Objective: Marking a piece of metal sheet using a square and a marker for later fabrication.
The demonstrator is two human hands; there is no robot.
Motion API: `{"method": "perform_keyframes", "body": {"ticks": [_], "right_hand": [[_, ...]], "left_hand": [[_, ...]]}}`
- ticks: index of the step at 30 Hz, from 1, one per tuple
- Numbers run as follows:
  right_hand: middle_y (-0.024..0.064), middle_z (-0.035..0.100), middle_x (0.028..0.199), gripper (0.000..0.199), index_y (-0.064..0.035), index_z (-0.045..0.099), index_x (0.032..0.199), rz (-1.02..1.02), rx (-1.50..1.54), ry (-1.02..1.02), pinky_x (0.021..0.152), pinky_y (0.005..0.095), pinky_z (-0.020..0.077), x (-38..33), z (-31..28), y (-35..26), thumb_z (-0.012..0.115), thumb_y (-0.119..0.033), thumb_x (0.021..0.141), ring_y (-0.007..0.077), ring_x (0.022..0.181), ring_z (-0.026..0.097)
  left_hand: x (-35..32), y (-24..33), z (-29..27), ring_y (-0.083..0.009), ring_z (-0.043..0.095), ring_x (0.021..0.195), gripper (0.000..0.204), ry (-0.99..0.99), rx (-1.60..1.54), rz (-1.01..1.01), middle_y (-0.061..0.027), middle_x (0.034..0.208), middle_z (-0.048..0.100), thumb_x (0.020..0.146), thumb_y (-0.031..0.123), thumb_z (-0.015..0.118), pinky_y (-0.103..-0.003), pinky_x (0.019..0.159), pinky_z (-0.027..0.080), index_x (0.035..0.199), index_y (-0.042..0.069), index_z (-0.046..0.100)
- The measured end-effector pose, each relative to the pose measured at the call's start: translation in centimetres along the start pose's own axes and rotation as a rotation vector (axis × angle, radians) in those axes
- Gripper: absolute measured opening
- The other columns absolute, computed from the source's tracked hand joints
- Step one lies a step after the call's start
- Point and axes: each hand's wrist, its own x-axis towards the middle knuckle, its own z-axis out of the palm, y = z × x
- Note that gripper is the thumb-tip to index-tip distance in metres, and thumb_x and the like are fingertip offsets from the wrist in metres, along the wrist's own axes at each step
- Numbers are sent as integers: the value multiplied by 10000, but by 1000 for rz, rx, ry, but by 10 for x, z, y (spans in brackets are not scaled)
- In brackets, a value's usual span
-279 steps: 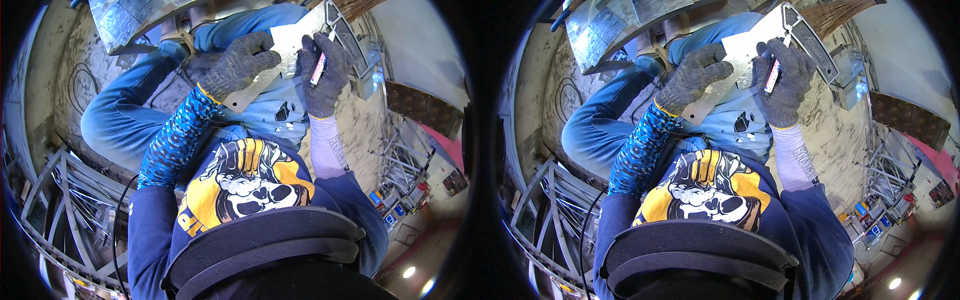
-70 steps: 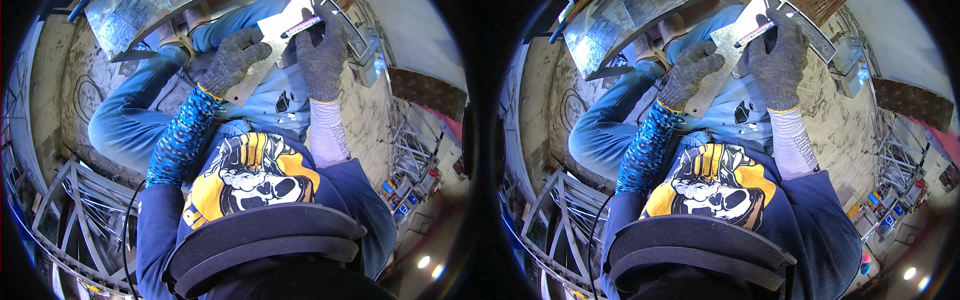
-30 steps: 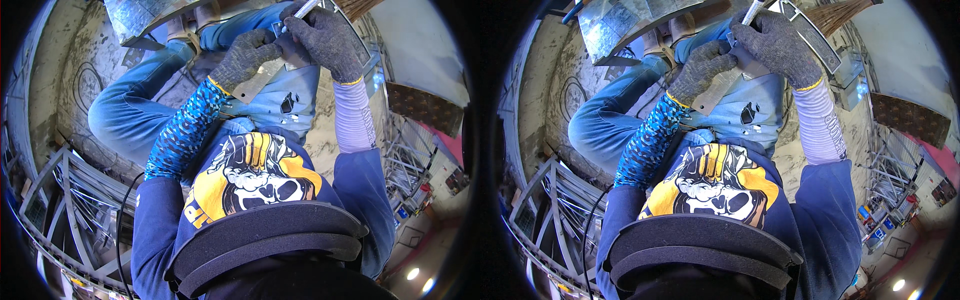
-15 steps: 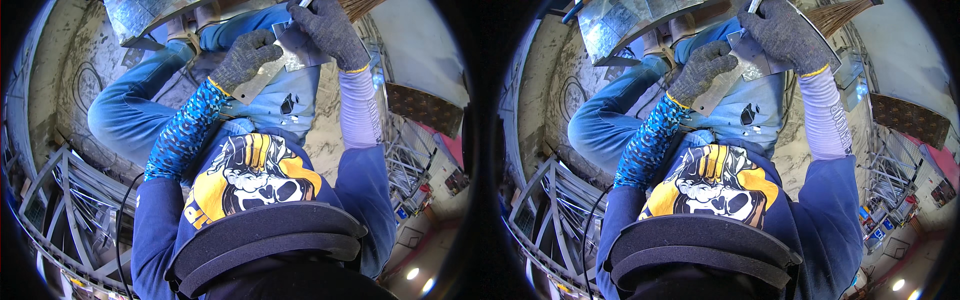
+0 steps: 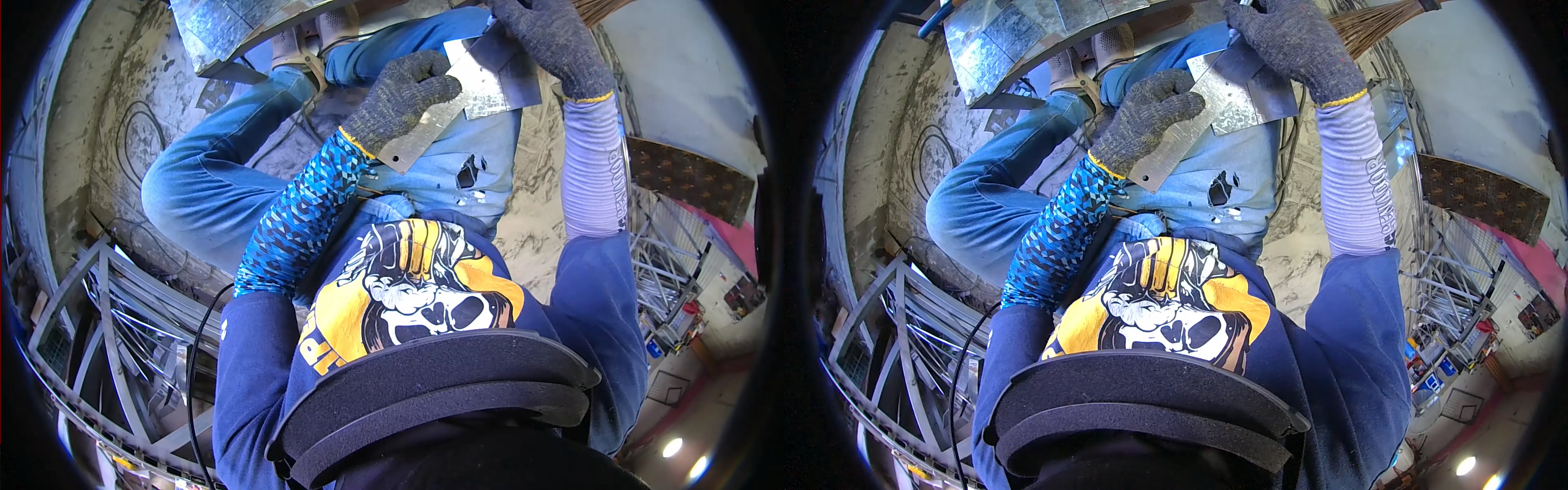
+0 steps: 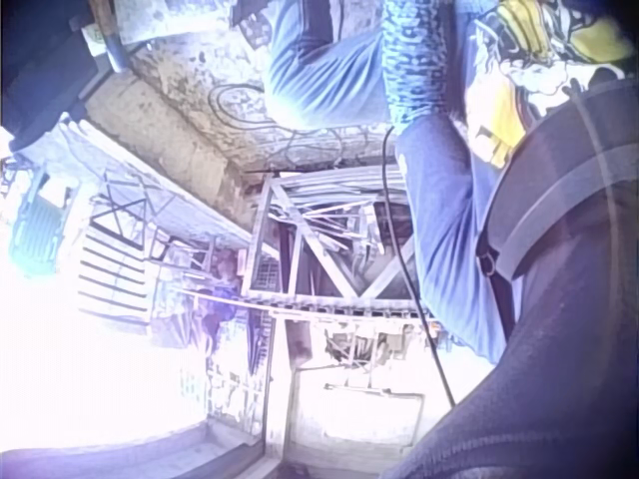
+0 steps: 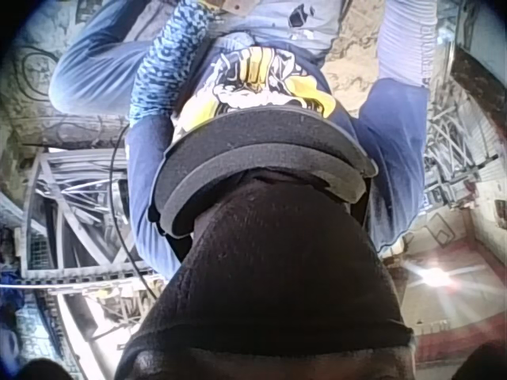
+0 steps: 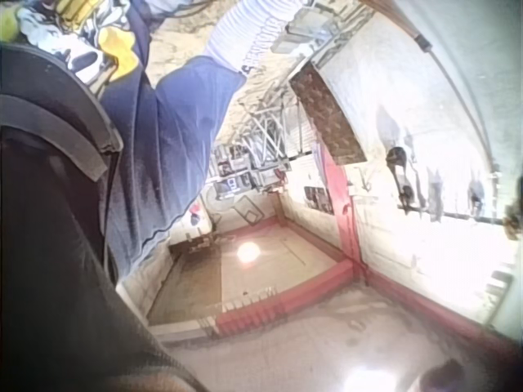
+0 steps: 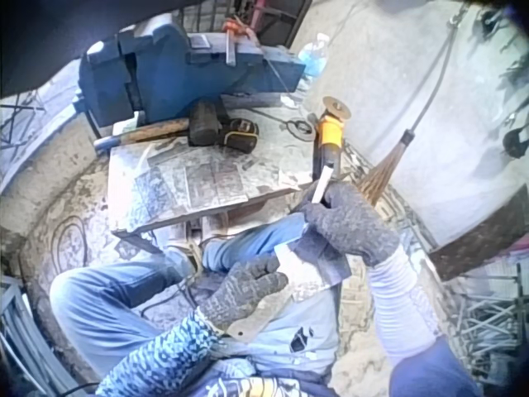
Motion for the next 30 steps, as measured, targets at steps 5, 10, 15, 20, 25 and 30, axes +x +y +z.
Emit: {"method": "perform_keyframes", "body": {"ticks": [5,10,15,20,25,30], "right_hand": [[79,671,808,218,3,685,925,-8,66,57,703,338,518,-1,-6,5,619,-204,901,178,750,629],[68,661,831,213,1,685,923,9,92,20,708,342,513,-10,-3,-7,618,-200,906,169,784,619],[85,669,823,222,-8,687,928,-24,111,-108,708,350,513,-14,7,-16,625,-219,898,182,770,625],[131,694,786,288,-26,697,934,95,-149,-205,701,377,518,-19,6,-36,614,-299,899,246,731,662],[129,700,788,289,-36,697,923,90,-94,-277,695,386,516,-17,9,-35,606,-310,904,248,731,668],[111,687,766,277,-39,693,906,153,-59,-303,686,370,510,-16,14,-31,601,-301,911,223,713,653]], "left_hand": [[0,-3,0,-159,500,721,247,2,-5,-11,-81,750,548,865,238,722,-353,679,449,894,6,639],[-1,-3,0,-160,491,707,253,8,4,0,-76,736,542,862,243,728,-358,665,441,880,8,636],[-1,-5,0,-159,491,697,254,12,-11,-2,-81,733,547,866,244,729,-357,656,442,876,8,638],[-1,3,-1,-164,563,725,253,8,11,20,-104,781,635,878,241,715,-351,679,474,933,-2,678],[-1,-7,-1,-176,591,746,250,5,-25,-14,-117,804,658,888,235,701,-352,691,485,962,-3,690],[0,-13,-1,-183,597,751,253,5,205,232,-118,808,657,889,237,695,-358,694,486,970,-3,692]]}}
